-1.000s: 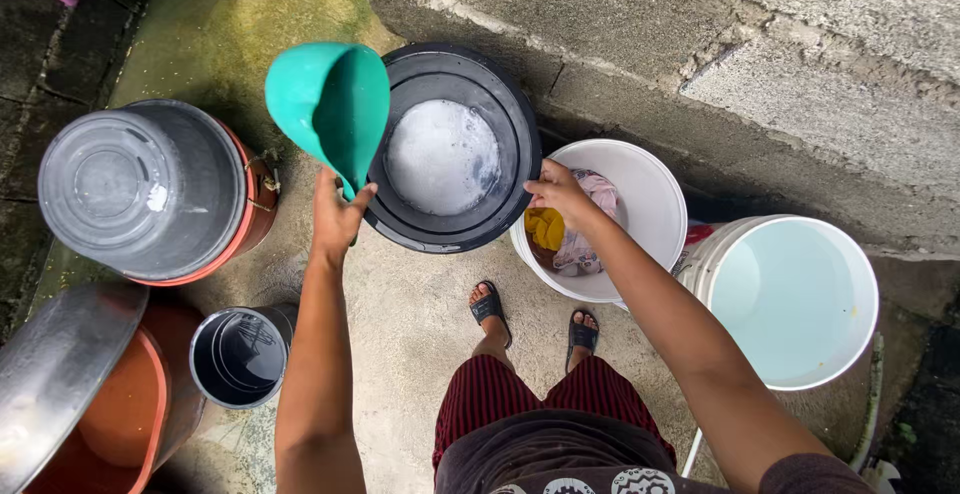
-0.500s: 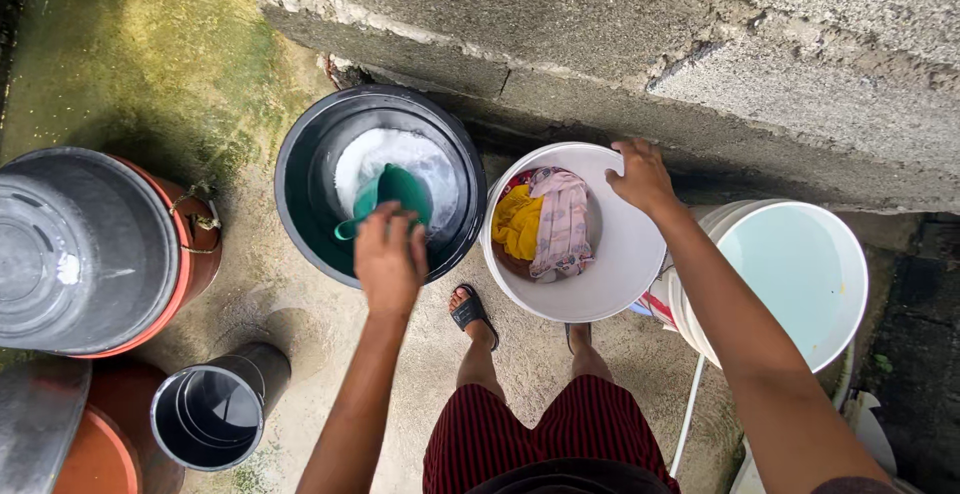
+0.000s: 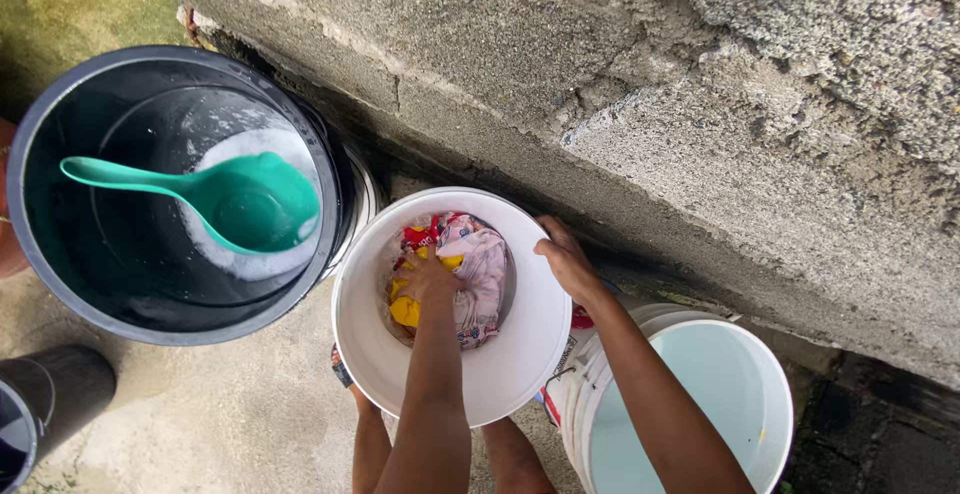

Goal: The person cleans a toilet bowl with a brush and pours water over it using a ladle, then moves to an outdoor area to wash clothes by hand in buckets of water.

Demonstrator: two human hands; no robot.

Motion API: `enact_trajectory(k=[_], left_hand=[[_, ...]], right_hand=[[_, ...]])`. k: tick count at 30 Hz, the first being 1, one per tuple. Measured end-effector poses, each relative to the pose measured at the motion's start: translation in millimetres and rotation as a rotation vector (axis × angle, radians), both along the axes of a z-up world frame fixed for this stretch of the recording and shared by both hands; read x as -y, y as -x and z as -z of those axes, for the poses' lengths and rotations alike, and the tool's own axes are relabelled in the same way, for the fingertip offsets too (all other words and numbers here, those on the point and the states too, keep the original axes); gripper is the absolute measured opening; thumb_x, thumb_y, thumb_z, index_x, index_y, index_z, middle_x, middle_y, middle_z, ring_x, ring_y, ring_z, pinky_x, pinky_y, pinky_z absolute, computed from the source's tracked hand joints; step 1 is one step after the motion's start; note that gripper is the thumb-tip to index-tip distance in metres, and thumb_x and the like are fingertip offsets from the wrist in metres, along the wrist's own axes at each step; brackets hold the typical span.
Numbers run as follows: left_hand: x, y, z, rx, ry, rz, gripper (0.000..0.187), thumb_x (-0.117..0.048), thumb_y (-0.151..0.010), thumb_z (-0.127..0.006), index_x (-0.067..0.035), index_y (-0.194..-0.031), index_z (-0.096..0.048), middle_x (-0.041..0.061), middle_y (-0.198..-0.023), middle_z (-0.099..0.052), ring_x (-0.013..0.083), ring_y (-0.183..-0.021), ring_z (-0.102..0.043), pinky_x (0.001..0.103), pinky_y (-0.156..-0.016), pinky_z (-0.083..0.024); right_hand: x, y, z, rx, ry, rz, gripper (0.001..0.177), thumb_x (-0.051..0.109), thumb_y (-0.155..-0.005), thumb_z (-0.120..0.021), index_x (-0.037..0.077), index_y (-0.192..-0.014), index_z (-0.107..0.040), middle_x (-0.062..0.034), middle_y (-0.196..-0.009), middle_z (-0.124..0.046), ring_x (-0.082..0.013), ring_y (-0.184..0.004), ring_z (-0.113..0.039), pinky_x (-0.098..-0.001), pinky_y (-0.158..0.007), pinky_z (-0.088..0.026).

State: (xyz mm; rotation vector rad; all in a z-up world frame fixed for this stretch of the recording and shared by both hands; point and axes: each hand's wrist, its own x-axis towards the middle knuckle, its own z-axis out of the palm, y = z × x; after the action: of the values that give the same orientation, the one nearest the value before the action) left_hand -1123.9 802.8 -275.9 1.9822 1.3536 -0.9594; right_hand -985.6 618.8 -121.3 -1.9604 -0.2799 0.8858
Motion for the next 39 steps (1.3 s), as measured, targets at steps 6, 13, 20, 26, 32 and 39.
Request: enact_trajectory(k=[6,13,20,26,32,39], left_hand=[[17.3,52.5,-53.5,0.08,0.189,0.184,0.057,-0.035,-0.082,-0.077,-0.016,-0.134,-0.065,0.014,-0.138,-0.065,0.0332,-0.124,-0.064,0.047,-0.103,-0.055],[36.8,172.9,-134.2,0.582,0.051,0.057,0.082,-0.04,-0.072,-0.085,-0.015,-0.142,-0.051,0.022,-0.146,-0.05,0.0394,-0.138,-0.047,0.05,-0.112,-0.045],[61.9,302.1,-124.0,0.728,-0.367,-0.348,0.081,-0.026,-0.076,-0.082,-0.016,-0.15,-0.05,0.028,-0.16,-0.032,0.049,-0.144,-0.035,0.053,-0.119,-0.034],[62.1,413.8,-94.3,0.629,-0.606,-1.141,0.097,-0.026,-0.071,-0.091,0.001,-0.147,-0.037,0.034,-0.148,-0.028,0.0516,-0.133,-0.034,0.054,-0.107,-0.035],[49.8,385.7,-40.2,0.976,-0.55,-0.834,0.089,-0.022,-0.069,-0.094,0.001,-0.14,-0.046,0.025,-0.138,-0.052,0.0438,-0.133,-0.045,0.05,-0.114,-0.037],[16.9,332.3,44.0,0.474,-0.173,-0.565,0.072,-0.022,-0.075,-0.08,0.002,-0.137,-0.052,0.025,-0.129,-0.057,0.0396,-0.122,-0.051,0.047,-0.102,-0.042]], right_hand=[[-3.2,20.9,-35.0,0.099,0.041,-0.082,0.05,0.023,-0.079,-0.052,0.003,-0.124,-0.061,-0.017,-0.123,-0.055,-0.0304,-0.119,-0.055,-0.0411,-0.103,-0.043],[-19.1,139.0,-105.2,0.266,0.059,-0.397,0.066,0.023,-0.073,-0.073,0.006,-0.132,-0.047,-0.016,-0.122,-0.055,-0.0295,-0.11,-0.06,-0.0427,-0.095,-0.05],[-63.5,252.6,-165.1,0.294,0.063,-0.525,0.074,0.027,-0.066,-0.087,0.008,-0.127,-0.049,-0.013,-0.116,-0.061,-0.0284,-0.103,-0.065,-0.0409,-0.087,-0.054],[-86.9,352.0,-158.9,0.499,0.149,-0.5,0.077,0.03,-0.06,-0.094,0.005,-0.118,-0.05,-0.014,-0.109,-0.063,-0.0339,-0.095,-0.066,-0.0453,-0.079,-0.053],[-91.3,401.7,-145.7,0.559,0.227,-0.554,0.076,0.038,-0.058,-0.095,0.007,-0.113,-0.053,-0.0101,-0.102,-0.064,-0.028,-0.088,-0.068,-0.043,-0.076,-0.055],[-77.0,454.5,-105.7,0.714,0.239,-0.573,0.075,0.039,-0.053,-0.098,0.007,-0.104,-0.055,-0.0089,-0.092,-0.059,-0.0297,-0.079,-0.062,-0.0459,-0.068,-0.052]])
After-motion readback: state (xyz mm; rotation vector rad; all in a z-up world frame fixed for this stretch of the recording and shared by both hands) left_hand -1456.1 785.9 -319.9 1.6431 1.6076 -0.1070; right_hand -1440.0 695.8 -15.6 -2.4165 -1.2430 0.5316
